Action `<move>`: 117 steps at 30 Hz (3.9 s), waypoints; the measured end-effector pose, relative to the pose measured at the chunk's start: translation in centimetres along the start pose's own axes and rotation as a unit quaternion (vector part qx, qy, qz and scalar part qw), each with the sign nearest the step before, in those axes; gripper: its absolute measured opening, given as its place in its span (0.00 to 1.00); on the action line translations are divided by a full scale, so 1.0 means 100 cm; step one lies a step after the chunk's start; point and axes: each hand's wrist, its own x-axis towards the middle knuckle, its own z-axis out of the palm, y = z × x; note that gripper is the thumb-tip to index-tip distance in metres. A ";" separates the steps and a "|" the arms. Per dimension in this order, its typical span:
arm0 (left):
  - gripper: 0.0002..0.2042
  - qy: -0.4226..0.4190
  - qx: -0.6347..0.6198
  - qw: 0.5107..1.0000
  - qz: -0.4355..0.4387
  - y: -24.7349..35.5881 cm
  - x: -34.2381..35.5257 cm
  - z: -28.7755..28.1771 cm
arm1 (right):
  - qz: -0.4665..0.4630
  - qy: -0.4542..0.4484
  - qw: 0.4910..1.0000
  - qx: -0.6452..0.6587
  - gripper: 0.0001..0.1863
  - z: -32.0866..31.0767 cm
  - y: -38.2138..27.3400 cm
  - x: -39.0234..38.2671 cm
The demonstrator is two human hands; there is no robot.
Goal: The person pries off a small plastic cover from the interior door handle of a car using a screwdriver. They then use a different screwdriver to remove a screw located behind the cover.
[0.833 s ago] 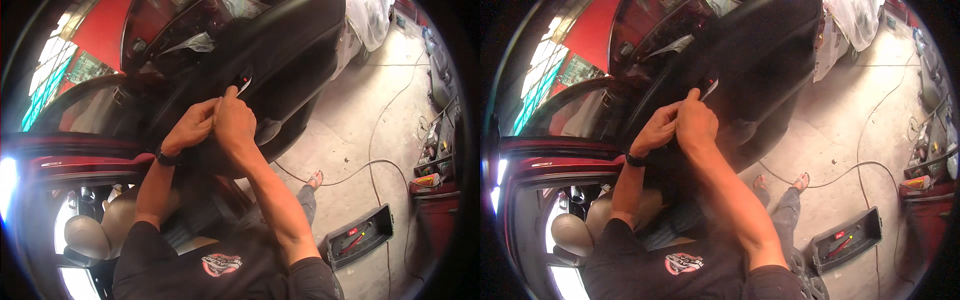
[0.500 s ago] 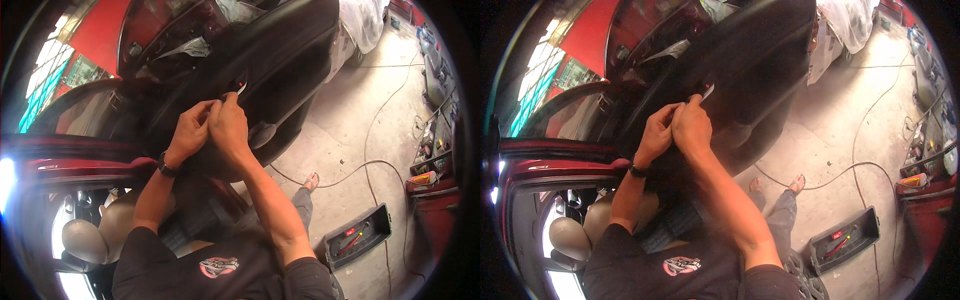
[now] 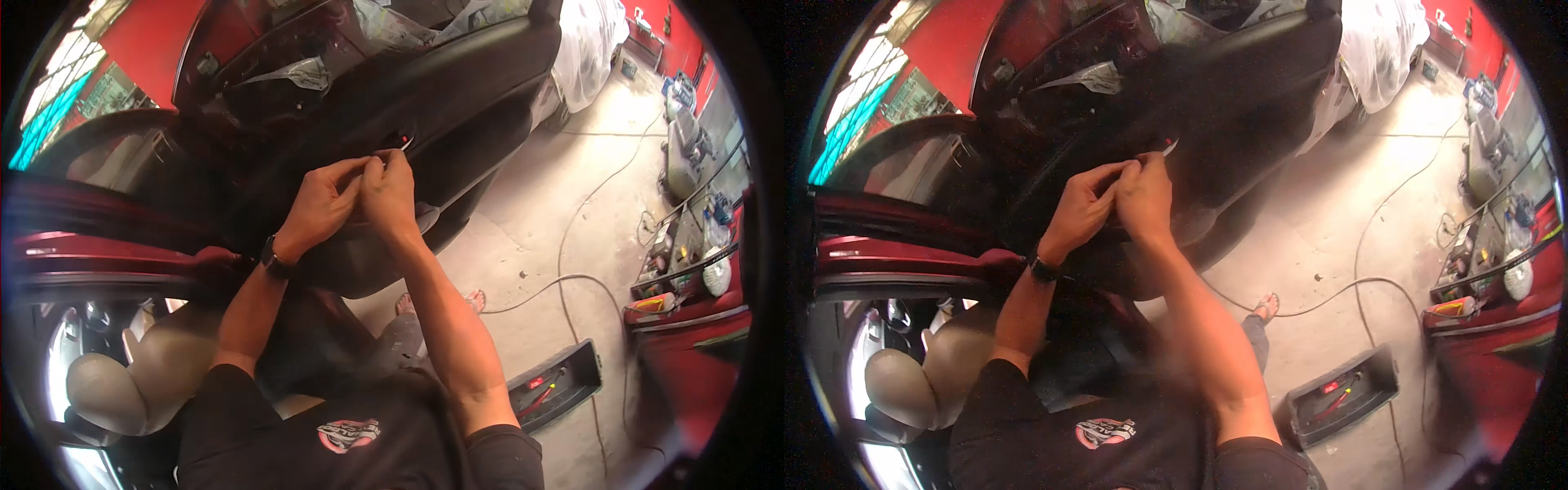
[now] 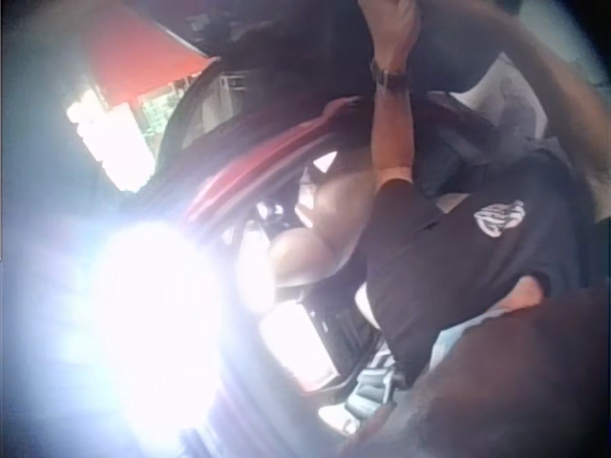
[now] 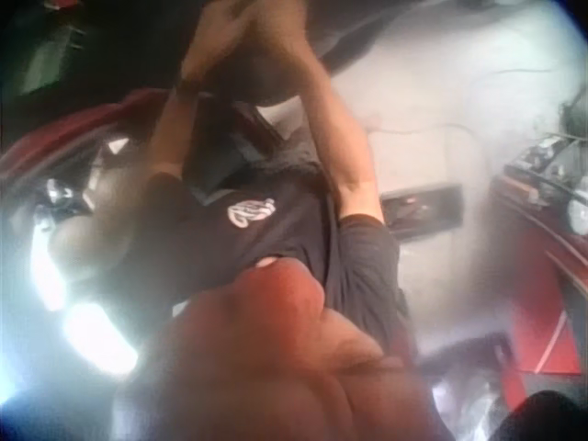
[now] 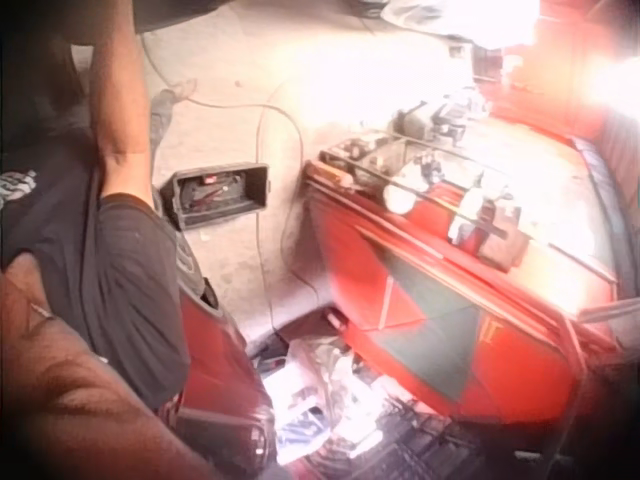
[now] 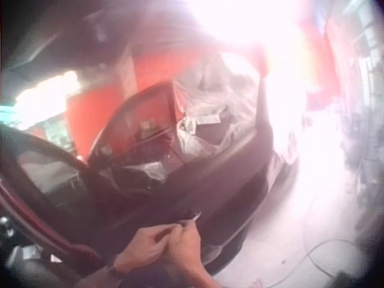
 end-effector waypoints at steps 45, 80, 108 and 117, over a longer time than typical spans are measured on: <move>0.24 -0.023 0.272 0.960 -0.056 0.011 -0.001 0.029 | 0.074 -0.064 0.959 0.267 0.18 -0.025 0.064 0.009; 0.27 -0.042 0.310 0.946 -0.080 0.023 0.004 0.031 | 0.058 -0.037 0.979 0.190 0.18 -0.018 0.049 0.009; 0.39 -0.043 0.509 0.858 -0.057 0.010 -0.003 0.051 | 0.065 -0.070 0.976 0.196 0.15 -0.028 0.049 0.005; 0.34 -0.039 0.482 0.875 -0.013 0.010 0.002 0.049 | 0.025 -0.069 0.993 0.091 0.17 -0.028 0.039 0.014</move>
